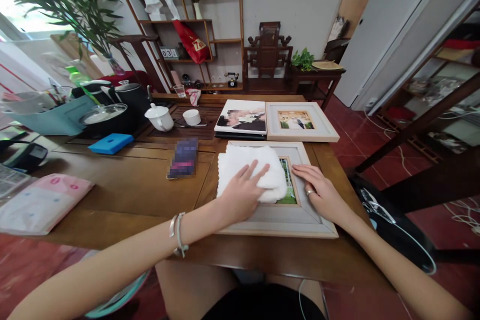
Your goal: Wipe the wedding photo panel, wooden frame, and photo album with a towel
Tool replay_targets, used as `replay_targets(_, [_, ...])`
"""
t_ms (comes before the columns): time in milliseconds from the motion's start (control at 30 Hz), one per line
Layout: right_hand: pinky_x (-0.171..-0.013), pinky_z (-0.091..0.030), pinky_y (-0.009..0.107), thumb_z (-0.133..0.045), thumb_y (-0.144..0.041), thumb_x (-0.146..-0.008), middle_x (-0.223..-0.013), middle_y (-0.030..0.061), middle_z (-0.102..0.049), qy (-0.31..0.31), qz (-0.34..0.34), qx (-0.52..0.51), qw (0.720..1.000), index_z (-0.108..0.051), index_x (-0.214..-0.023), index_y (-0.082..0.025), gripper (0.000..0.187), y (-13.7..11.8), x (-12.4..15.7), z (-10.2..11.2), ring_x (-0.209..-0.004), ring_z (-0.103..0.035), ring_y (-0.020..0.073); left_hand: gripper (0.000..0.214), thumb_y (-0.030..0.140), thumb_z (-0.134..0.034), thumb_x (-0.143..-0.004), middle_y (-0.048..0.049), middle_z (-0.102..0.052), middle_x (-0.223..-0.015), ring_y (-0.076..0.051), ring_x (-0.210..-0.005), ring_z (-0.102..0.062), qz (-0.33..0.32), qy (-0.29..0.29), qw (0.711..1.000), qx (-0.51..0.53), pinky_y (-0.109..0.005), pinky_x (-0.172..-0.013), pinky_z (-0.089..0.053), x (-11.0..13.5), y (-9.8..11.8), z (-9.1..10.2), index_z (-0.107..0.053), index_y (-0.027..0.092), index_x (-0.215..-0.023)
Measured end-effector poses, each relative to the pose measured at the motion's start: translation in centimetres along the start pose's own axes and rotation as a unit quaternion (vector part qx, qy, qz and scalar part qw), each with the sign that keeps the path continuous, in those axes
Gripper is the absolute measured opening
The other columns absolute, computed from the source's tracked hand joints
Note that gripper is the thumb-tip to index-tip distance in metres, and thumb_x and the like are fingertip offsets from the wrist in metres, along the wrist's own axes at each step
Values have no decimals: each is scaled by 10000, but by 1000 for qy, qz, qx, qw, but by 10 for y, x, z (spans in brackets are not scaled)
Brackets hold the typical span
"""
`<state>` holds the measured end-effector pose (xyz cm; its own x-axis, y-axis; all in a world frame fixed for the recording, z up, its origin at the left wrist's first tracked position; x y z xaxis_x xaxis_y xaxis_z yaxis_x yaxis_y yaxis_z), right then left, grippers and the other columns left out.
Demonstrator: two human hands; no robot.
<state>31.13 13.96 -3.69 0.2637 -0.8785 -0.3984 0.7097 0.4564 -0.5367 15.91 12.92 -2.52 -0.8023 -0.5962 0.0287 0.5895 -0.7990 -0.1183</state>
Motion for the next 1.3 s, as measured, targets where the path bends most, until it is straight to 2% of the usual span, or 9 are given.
replay_targets(233, [-1109, -390, 593, -419, -19, -765, -1314, 95, -623, 6, -6, -12, 1000, -637, -1245, -221, 564, 0, 0, 2, -1279, -515, 265, 513, 171, -592, -871, -143, -223, -1601, -399, -1457, -200, 86, 48, 995, -29, -552, -1131, -270, -36, -48, 9, -538, 214, -1380])
replay_targets(333, [-1098, -397, 602, -418, -13, -762, -1311, 88, -627, 5, -4, -15, 1000, -636, -1243, -235, 574, 0, 0, 1, -1276, -519, 265, 513, 164, -588, -869, -138, -236, -1598, -402, -1455, -204, 78, 24, 996, -34, -577, -1120, -273, -43, -49, 9, -540, 218, -1377])
replay_targets(467, [-1104, -401, 582, -410, -12, -770, -1316, 89, -626, 6, 3, -9, 1000, -631, -1250, -224, 569, -1, 0, 1, -1283, -515, 256, 484, 173, -581, -867, -121, -280, -1585, -407, -1435, -262, 19, -51, 998, -16, -573, -1098, -314, -26, -12, 7, -575, 245, -1346])
replay_targets(600, [-1115, -395, 566, -407, -31, -794, -1323, 95, -622, 3, -9, -2, 1000, -633, -1252, -212, 542, 0, 0, 0, -1290, -507, 255, 376, 279, -579, -881, -161, -389, -1523, -426, -1359, -396, -85, -77, 993, -2, -558, -1029, -407, 19, 60, 25, -663, 213, -1241])
replay_targets(767, [-1113, -389, 578, -401, -39, -799, -1325, 106, -618, -3, -9, 0, 1000, -627, -1260, -198, 537, -2, 0, 0, -1293, -503, 263, 319, 349, -561, -884, -148, -474, -1467, -403, -1280, -501, -150, -6, 989, 14, -515, -994, -437, 52, 106, 53, -718, 237, -1138])
replay_targets(867, [-1107, -398, 573, -406, -35, -793, -1317, 90, -624, 2, -13, -2, 1000, -630, -1258, -226, 550, -1, 0, 1, -1282, -513, 260, 323, 317, -538, -906, -133, -459, -1483, -384, -1305, -484, -102, 7, 995, -12, -501, -976, -455, 39, 92, 44, -696, 250, -1180])
replay_targets(1067, [-1090, -413, 572, -411, -6, -752, -1305, 92, -626, 11, 6, -5, 1000, -640, -1230, -226, 573, -3, 0, 1, -1266, -516, 267, 380, 226, -573, -896, -143, -341, -1553, -427, -1386, -359, 19, -30, 997, -65, -573, -1046, -376, -24, 25, 10, -648, 228, -1268])
replay_targets(1167, [-1078, -422, 567, -419, 1, -735, -1276, 90, -630, 20, 9, -8, 1000, -649, -1208, -236, 578, -2, 0, 1, -1250, -520, 277, 355, 161, -528, -919, -139, -303, -1572, -402, -1434, -273, 18, -11, 996, -82, -566, -1097, -320, -55, 2, 12, -662, 200, -1246])
replay_targets(1300, [-1068, -427, 568, -424, -13, -751, -1232, 96, -643, 24, 4, -9, 1000, -655, -1206, -240, 559, -2, 0, 2, -1232, -527, 285, 347, 118, -495, -929, -151, -285, -1576, -413, -1445, -231, -9, -9, 996, -92, -581, -1084, -332, -70, 2, 15, -679, 174, -1217])
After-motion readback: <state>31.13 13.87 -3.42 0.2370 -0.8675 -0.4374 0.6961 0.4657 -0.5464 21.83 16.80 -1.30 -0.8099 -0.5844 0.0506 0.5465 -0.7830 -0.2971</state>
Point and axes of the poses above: each hand's wrist, its own x-axis away from the middle knuckle, its own z-axis out of the back of the hand, y = z × x, the point moved 10 cm from there along -x, towards the middle knuckle
